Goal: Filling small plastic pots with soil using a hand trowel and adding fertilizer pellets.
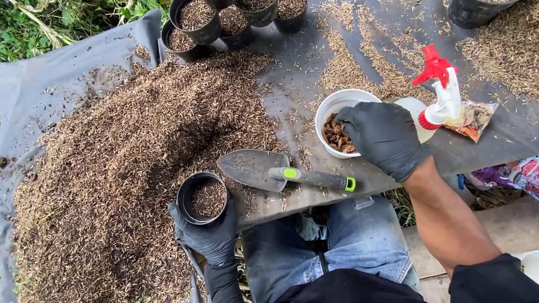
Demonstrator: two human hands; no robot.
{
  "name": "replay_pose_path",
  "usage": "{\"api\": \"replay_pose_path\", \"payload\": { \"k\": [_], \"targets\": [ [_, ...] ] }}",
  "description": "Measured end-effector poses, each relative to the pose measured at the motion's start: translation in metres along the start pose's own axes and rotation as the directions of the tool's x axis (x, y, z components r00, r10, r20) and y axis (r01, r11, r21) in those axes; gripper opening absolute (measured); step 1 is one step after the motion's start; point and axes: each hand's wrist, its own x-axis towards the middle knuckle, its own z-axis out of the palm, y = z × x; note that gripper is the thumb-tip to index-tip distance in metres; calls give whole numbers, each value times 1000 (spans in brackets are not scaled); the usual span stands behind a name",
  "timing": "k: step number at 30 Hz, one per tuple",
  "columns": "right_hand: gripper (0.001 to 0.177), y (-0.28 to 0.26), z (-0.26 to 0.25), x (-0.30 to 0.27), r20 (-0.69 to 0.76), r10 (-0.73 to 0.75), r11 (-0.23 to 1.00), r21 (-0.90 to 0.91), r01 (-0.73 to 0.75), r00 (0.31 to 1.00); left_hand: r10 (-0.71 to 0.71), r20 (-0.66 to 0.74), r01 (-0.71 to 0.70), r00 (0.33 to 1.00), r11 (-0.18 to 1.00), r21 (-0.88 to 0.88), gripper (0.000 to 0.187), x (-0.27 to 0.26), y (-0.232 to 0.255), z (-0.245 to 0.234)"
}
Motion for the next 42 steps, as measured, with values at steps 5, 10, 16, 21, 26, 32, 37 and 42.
{"api": "replay_pose_path", "payload": {
  "k": [5,10,16,21,26,32,37,42],
  "targets": [
    [20,-3,-12,-1,-80,-2,994,109,11,997,-17,0,17,1000,1000,4,108,7,12,-4],
    [18,3,-11,-3,-245,6,982,187,41,969,-30,18,30,999,999,22,98,13,17,-3],
    [19,-10,-37,-17,-387,21,947,304,107,922,-27,-13,27,1000,999,20,112,-1,-2,3],
    [17,-11,-28,-17,-368,-28,974,197,107,929,-38,28,38,999,999,-5,101,8,3,-4],
    [19,-10,-27,-12,-94,-56,992,-117,45,994,-38,28,38,999,999,-13,102,9,9,-6],
    [24,-11,-26,4,29,-38,989,-139,42,999,-39,25,41,999,997,-58,100,6,-2,-6],
    [15,12,5,13,43,-131,955,-261,138,990,-7,-2,7,1000,1000,-9,111,2,-6,0],
    [17,29,33,16,21,-199,904,-382,192,980,-26,8,26,1000,1000,-14,111,1,-12,2]
  ]
}}
